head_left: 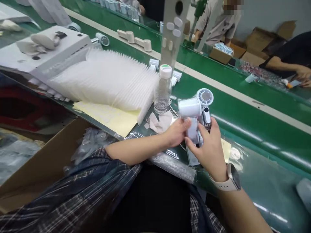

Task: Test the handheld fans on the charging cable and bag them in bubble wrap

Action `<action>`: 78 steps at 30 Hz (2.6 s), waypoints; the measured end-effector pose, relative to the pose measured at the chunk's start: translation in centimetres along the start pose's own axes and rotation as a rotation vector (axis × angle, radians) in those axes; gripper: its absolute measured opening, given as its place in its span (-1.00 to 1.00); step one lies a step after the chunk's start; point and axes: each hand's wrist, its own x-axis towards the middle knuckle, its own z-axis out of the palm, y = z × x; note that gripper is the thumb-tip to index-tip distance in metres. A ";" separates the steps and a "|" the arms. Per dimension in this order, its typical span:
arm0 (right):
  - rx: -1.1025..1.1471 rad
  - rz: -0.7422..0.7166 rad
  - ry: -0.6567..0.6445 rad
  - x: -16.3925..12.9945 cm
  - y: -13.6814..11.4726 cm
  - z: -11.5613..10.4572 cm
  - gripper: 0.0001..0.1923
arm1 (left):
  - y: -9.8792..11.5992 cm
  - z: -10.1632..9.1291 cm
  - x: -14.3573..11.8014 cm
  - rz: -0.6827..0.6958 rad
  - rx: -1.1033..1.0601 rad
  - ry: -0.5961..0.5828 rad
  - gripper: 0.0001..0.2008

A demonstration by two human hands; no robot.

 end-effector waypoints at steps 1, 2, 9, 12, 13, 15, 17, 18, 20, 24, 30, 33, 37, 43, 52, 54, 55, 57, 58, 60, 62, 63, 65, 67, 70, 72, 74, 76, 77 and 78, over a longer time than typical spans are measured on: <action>0.033 0.006 -0.047 -0.9 -0.6 -0.5 -0.34 | 0.3 -0.1 -0.1 -0.036 -0.003 0.004 -0.19; 0.088 0.023 -0.106 -1.8 -0.7 -1.0 -0.29 | 0.7 -0.4 -0.1 -0.080 -0.001 -0.010 -0.19; -0.031 0.272 -0.073 -7.7 1.3 1.3 -0.35 | 2.5 -1.5 0.2 -0.143 0.032 -0.096 -0.19; -0.062 0.274 -0.095 -7.3 3.0 2.7 -0.53 | 3.1 -1.0 0.1 -0.087 0.090 -0.094 -0.19; -0.034 0.294 -0.100 -6.6 4.0 2.7 -0.56 | 3.3 -0.8 0.1 -0.069 0.108 -0.092 -0.19; 0.007 0.341 -0.114 -4.8 6.3 2.3 -0.56 | 3.6 -0.5 0.1 -0.051 0.142 -0.109 -0.20; 0.003 0.367 -0.130 -2.8 8.6 2.0 -0.56 | 3.8 -0.4 0.1 -0.077 0.167 -0.145 -0.20; -0.004 0.360 -0.144 -2.0 9.5 2.0 -0.56 | 3.8 -0.4 0.1 -0.104 0.174 -0.160 -0.20; -0.036 0.321 -0.157 -1.1 10.5 2.2 -0.58 | 3.8 -0.6 0.0 -0.167 0.180 -0.184 -0.18; -0.225 0.259 0.054 -2.6 9.4 1.6 -0.63 | 3.4 -1.2 -0.2 -0.236 0.188 -0.255 -0.18; -0.476 0.307 0.062 -7.0 6.9 1.9 -0.77 | 2.6 -1.5 -0.7 -0.221 0.282 -0.253 -0.15; -0.445 0.318 0.023 -7.6 7.1 3.2 -0.89 | 2.3 -1.3 -0.9 -0.266 0.235 -0.257 -0.13; -0.203 0.361 0.059 -8.1 6.0 2.4 -0.94 | 2.0 -1.6 -1.0 -0.291 0.180 -0.310 -0.19; 0.914 0.695 -0.052 -7.5 1.2 0.0 -0.82 | 2.1 -1.8 -1.3 -0.352 0.206 -0.268 -0.13; 1.427 0.631 0.308 -4.5 0.3 2.0 -0.75 | 1.5 -1.2 -1.2 -0.443 0.119 -0.249 -0.27; 1.440 0.623 0.288 -4.2 0.4 2.4 -0.73 | 1.2 -1.5 -1.0 -0.453 0.096 -0.254 -0.28; 1.451 0.627 0.281 -4.0 0.4 2.5 -0.73 | 1.0 -1.7 -1.0 -0.470 0.073 -0.250 -0.27; 1.459 0.636 0.270 -3.8 0.2 2.5 -0.72 | 0.7 -2.0 -0.8 -0.514 -0.004 -0.230 -0.23; 1.450 0.636 0.267 -3.8 0.1 2.3 -0.72 | 0.6 -2.2 -0.7 -0.528 -0.047 -0.219 -0.21; 1.401 0.627 0.241 -4.0 -0.1 1.7 -0.72 | 0.6 -2.4 -0.4 -0.508 -0.113 -0.182 -0.21; 1.325 0.614 0.184 -4.8 -0.3 0.9 -0.74 | 1.0 -2.4 -0.1 -0.439 -0.148 -0.112 -0.26; 1.292 0.608 0.142 -5.2 -0.4 0.5 -0.77 | 1.2 -2.3 0.1 -0.407 -0.161 -0.072 -0.28; 1.253 0.573 -0.027 -5.9 -0.7 0.1 -0.82 | 1.9 -1.9 0.4 -0.370 -0.179 -0.010 -0.30; 1.212 0.483 -0.288 -6.1 -1.0 0.4 -0.85 | 2.6 -1.4 0.6 -0.361 -0.190 -0.003 -0.22; 1.071 0.387 -0.482 -5.4 -1.9 1.8 -0.82 | 3.1 -0.8 0.7 -0.318 -0.206 -0.033 -0.13; 1.012 0.409 -0.411 -4.6 -2.6 2.8 -0.78 | 3.0 -0.9 0.7 -0.260 -0.186 -0.054 -0.15; 0.994 0.412 -0.325 -3.9 -3.1 3.4 -0.76 | 2.9 -1.1 0.7 -0.202 -0.137 -0.080 -0.17; 0.982 0.374 -0.269 -3.5 -3.4 3.6 -0.75 | 2.9 -1.3 0.7 -0.156 -0.092 -0.107 -0.17; 0.974 0.348 -0.256 -3.5 -3.4 3.6 -0.73 | 2.9 -1.3 0.7 -0.139 -0.074 -0.116 -0.16; 0.966 0.328 -0.249 -3.6 -3.4 3.6 -0.71 | 2.9 -1.4 0.7 -0.125 -0.056 -0.124 -0.15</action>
